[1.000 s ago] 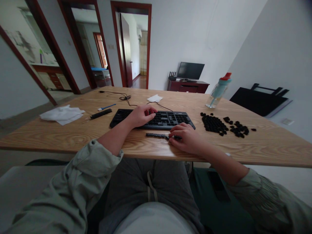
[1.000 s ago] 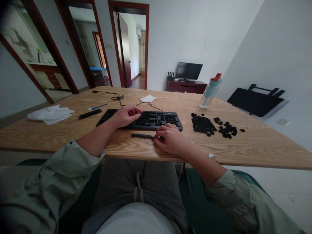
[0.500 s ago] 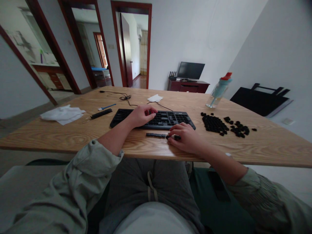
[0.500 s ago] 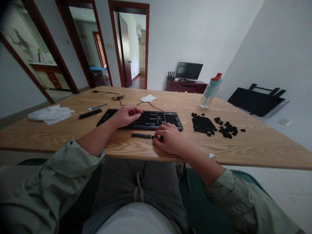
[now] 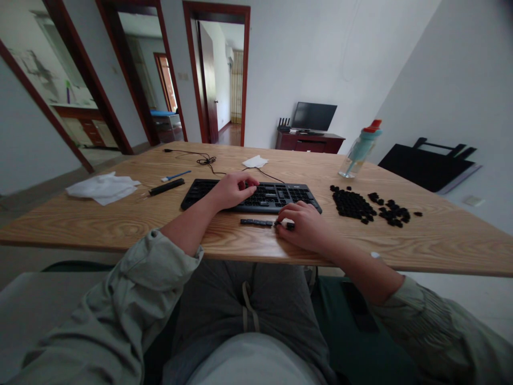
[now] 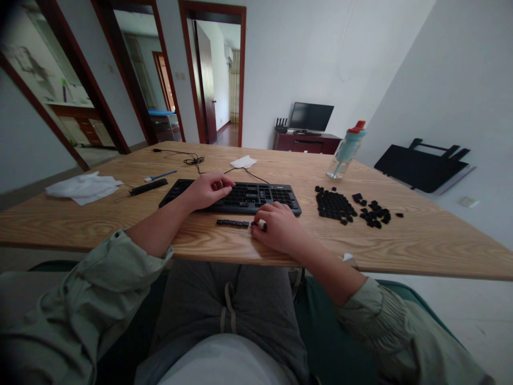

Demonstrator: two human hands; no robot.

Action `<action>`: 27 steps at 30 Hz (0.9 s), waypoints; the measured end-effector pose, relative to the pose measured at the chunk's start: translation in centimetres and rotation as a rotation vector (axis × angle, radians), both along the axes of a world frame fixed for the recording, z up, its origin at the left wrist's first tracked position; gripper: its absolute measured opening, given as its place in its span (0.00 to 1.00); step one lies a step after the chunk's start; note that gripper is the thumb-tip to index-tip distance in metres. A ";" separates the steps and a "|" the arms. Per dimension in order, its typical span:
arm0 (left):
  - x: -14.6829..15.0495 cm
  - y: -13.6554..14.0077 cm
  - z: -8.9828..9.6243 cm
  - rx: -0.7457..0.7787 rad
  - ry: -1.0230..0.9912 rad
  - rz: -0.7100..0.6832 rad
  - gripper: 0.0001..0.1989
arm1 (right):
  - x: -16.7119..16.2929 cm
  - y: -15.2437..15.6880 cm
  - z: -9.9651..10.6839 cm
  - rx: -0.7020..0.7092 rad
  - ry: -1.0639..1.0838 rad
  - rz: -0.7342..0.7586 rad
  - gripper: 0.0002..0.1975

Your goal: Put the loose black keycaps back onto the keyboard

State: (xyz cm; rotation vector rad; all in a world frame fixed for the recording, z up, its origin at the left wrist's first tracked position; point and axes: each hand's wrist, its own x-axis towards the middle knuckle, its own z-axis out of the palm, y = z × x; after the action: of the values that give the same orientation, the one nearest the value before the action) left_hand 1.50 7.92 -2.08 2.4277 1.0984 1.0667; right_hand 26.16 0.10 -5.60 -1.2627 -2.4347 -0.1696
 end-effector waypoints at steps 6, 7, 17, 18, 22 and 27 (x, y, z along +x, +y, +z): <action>0.0 0.0 0.0 0.018 -0.007 -0.010 0.12 | -0.5 -0.3 0.5 -0.038 -0.012 -0.018 0.07; 0.1 0.0 0.0 0.015 -0.006 -0.010 0.12 | -0.5 -0.4 0.6 -0.043 -0.011 -0.021 0.07; 0.1 -0.1 0.0 0.029 -0.016 -0.016 0.11 | -0.6 -0.5 0.8 -0.066 0.000 -0.010 0.08; 0.1 -0.1 0.0 0.029 -0.014 -0.013 0.12 | -0.6 -0.5 0.8 -0.069 0.002 -0.009 0.08; 0.1 -0.1 0.0 0.023 0.000 0.000 0.12 | -0.5 -0.3 0.6 -0.071 0.004 0.002 0.08; 0.0 0.0 0.0 0.012 -0.004 -0.004 0.13 | -0.6 -0.2 0.4 -0.065 0.012 0.008 0.08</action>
State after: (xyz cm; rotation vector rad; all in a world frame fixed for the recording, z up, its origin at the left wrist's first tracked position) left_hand 1.49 7.90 -2.11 2.4347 1.0889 1.0798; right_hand 25.57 -0.08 -5.15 -1.2776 -2.4529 -0.0811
